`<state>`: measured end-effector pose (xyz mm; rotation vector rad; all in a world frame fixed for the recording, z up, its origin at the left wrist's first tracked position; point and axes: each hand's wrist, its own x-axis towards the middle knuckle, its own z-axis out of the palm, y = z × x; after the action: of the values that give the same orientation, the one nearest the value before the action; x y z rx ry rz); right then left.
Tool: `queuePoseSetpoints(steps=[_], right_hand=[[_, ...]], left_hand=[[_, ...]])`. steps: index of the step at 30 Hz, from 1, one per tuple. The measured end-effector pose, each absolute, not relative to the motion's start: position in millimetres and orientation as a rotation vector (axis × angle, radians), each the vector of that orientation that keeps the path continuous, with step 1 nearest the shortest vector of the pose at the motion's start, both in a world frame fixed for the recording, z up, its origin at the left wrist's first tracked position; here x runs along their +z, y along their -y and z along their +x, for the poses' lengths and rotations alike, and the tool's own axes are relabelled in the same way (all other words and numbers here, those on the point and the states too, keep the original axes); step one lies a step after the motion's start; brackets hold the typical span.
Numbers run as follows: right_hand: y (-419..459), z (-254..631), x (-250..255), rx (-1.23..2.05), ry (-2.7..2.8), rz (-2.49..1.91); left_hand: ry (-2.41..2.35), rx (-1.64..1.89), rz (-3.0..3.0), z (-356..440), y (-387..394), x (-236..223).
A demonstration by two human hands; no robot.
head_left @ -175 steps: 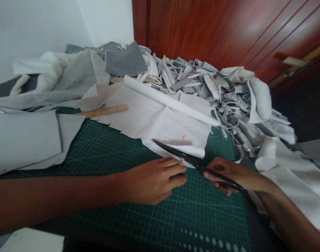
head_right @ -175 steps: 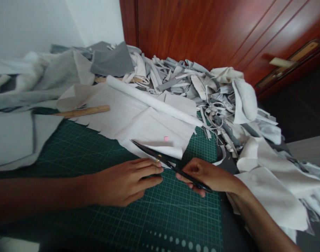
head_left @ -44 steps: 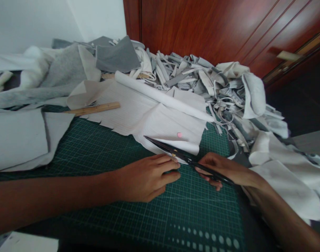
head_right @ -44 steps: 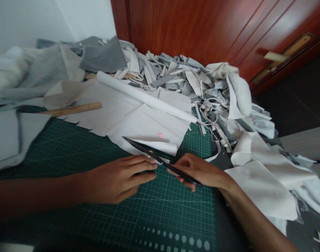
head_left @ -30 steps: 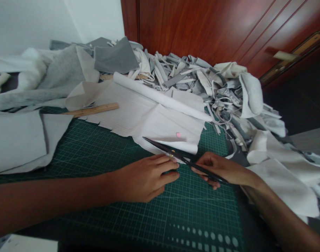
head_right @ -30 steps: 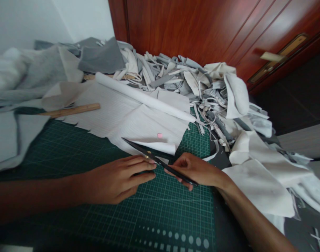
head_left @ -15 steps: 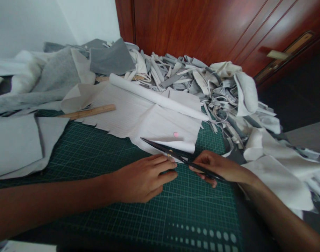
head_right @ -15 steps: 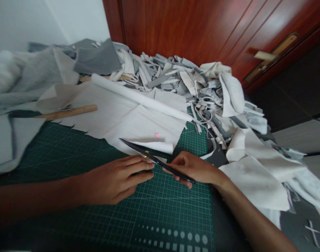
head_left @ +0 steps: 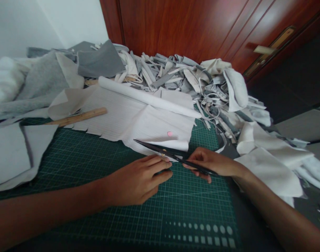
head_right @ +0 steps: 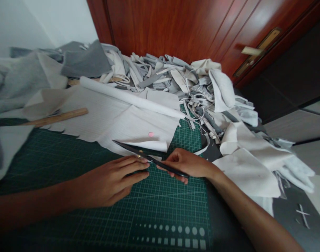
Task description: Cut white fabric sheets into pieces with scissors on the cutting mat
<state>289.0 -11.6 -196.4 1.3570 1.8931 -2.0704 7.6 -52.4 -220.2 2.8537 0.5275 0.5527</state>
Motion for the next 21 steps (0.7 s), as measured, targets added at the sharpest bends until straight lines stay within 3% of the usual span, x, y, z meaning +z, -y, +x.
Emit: queuePoseSetpoints(steps=[21], right_hand=[[10.5,289.1,-195.5,-2.07,-1.892,1.36]], left_hand=[[-0.561,0.519,2.818,6.4,53.7,-222.2]])
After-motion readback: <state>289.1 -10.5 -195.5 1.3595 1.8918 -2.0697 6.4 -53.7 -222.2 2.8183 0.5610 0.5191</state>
